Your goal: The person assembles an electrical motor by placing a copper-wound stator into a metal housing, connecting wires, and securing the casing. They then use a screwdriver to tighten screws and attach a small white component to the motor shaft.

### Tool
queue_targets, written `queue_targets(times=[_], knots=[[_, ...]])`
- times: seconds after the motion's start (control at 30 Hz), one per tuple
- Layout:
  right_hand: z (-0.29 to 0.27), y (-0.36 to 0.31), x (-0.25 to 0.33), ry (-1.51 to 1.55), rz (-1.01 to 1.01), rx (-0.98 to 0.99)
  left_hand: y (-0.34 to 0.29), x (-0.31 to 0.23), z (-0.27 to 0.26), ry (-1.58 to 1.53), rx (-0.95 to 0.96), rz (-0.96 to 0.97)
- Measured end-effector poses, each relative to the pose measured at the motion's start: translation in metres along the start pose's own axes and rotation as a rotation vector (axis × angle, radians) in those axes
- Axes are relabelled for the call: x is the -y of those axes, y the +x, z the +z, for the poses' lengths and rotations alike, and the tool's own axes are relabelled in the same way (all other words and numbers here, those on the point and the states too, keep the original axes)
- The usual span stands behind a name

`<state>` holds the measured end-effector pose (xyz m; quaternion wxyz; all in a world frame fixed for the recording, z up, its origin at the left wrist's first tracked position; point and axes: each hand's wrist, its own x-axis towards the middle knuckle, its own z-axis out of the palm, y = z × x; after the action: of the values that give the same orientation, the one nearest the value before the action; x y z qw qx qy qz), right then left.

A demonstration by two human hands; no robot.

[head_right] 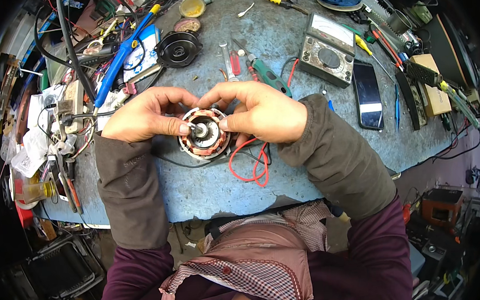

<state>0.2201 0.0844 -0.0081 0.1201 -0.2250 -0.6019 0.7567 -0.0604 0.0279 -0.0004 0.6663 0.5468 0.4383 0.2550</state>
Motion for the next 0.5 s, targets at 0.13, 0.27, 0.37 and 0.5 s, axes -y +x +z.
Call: queue_targets(times=[0.13,0.27,0.37,0.5], knots=[[-0.001,0.0,0.002,-0.033,0.03,0.027,-0.002,0.0,0.002,-0.026,-0.016,0.006],[0.002,0.001,-0.005,-0.103,-0.076,0.01,-0.001,-0.004,0.001,-0.027,0.011,-0.019],[0.004,0.0,-0.004,-0.124,-0.076,-0.008,-0.004,-0.008,0.006,-0.049,-0.004,-0.048],[0.004,0.001,-0.003,-0.098,-0.035,-0.026,-0.002,-0.004,0.003,-0.002,-0.05,-0.04]])
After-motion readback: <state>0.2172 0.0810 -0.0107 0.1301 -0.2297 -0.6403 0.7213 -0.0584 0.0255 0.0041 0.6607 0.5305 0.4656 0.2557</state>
